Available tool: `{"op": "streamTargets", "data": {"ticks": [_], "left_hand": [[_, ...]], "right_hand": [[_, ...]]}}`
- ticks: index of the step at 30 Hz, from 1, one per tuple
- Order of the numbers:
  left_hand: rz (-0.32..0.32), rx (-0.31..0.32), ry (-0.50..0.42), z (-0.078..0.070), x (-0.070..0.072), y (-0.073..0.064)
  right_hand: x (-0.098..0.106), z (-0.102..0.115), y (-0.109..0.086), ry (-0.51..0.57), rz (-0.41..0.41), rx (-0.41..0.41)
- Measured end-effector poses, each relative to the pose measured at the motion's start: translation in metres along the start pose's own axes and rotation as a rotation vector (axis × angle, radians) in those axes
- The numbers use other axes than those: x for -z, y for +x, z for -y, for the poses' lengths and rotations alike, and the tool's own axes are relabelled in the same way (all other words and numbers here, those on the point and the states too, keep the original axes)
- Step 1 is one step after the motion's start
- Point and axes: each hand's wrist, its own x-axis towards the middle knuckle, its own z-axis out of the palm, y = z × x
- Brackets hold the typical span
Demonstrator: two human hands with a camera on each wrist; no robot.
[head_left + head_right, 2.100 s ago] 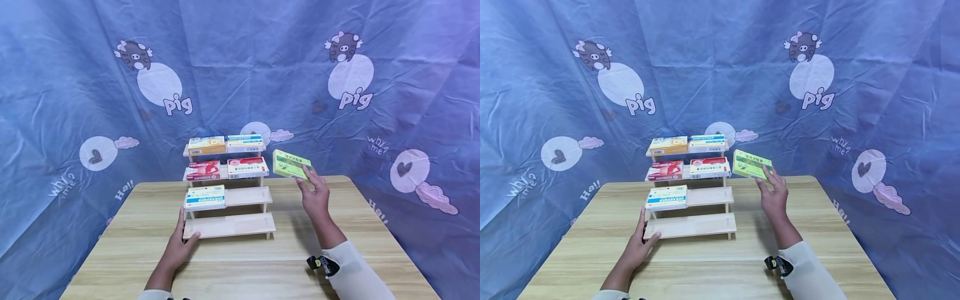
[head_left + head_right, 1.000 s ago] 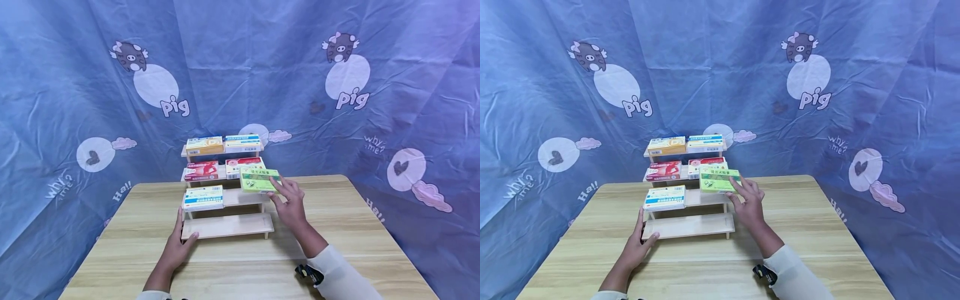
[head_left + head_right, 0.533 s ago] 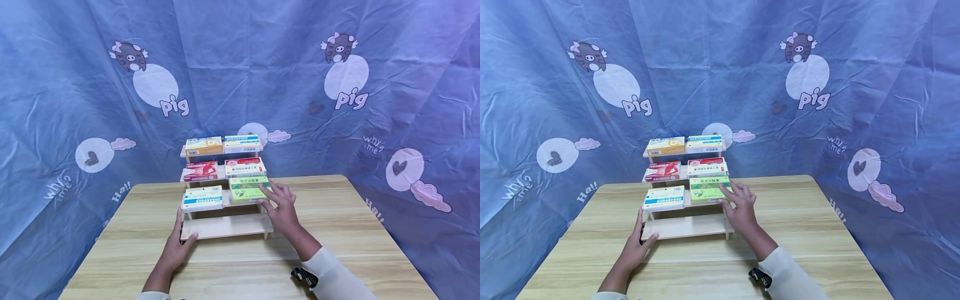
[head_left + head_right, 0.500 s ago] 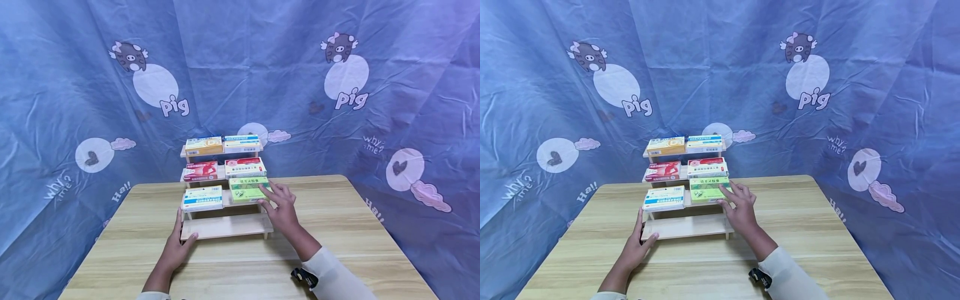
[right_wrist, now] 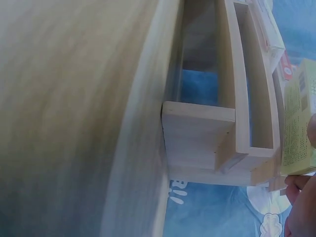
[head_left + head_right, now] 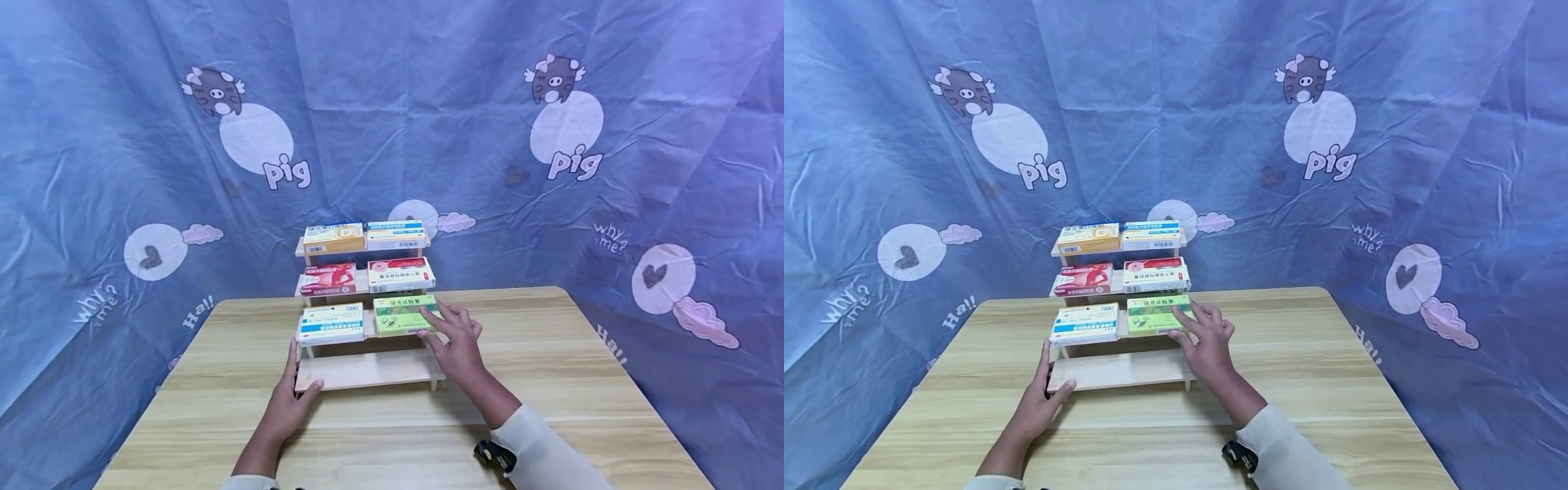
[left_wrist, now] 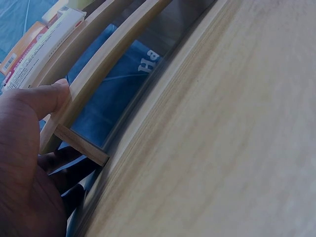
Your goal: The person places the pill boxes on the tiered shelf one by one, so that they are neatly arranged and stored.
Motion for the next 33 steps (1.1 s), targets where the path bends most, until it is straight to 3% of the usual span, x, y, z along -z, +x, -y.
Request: {"op": "streamTargets", "data": {"ticks": [15,23,33], "left_hand": [[-0.005,-0.021,0.009,0.001,0.001,0.002],[-0.001,-0.015,0.005,0.003,0.0,0.002],[-0.009,-0.008,0.012,0.003,0.0,0.002]], "right_hand": [[-0.003,-0.002,0.001,0.01,0.033,-0.063],[-0.009,-0.008,0.001,0.022,0.009,-0.049],[-0.013,-0.011,0.0,0.029,0.036,-0.11]]}}
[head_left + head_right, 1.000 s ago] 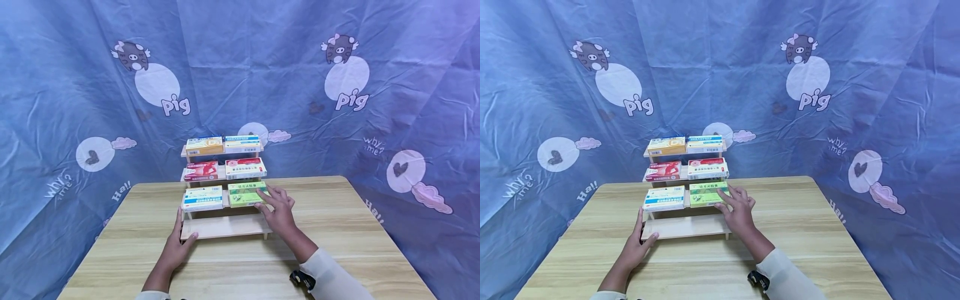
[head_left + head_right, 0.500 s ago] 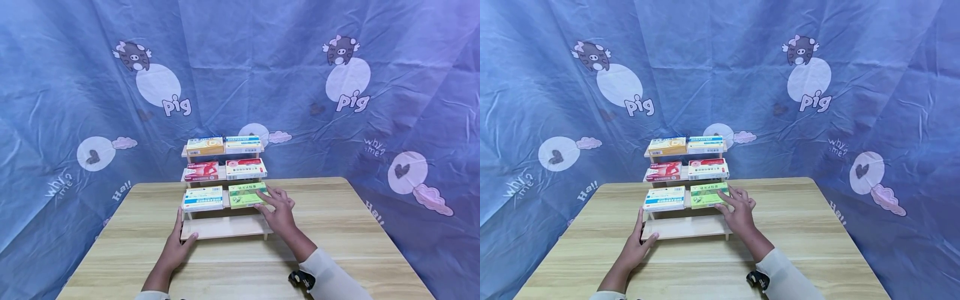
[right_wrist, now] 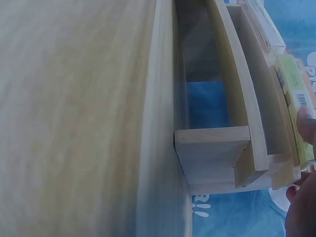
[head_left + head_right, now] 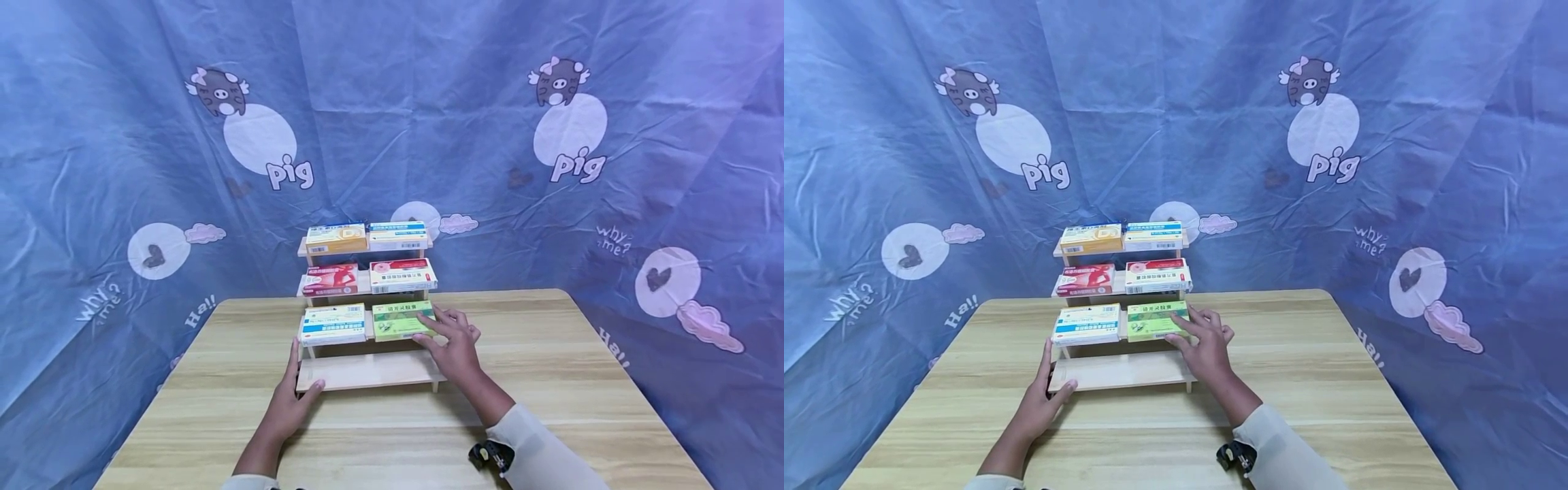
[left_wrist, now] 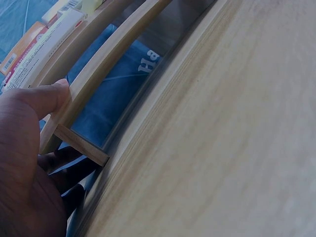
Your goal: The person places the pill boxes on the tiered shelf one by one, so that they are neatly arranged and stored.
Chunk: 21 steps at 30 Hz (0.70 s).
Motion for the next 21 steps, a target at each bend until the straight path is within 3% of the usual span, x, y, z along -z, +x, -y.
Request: {"op": "streamTargets", "data": {"ticks": [21], "left_hand": [[0.001,0.008,-0.013,0.0003,0.0012,-0.0008]], "right_hand": [[-0.0089,-0.0023,0.0005,0.0,-0.019,0.005]]}}
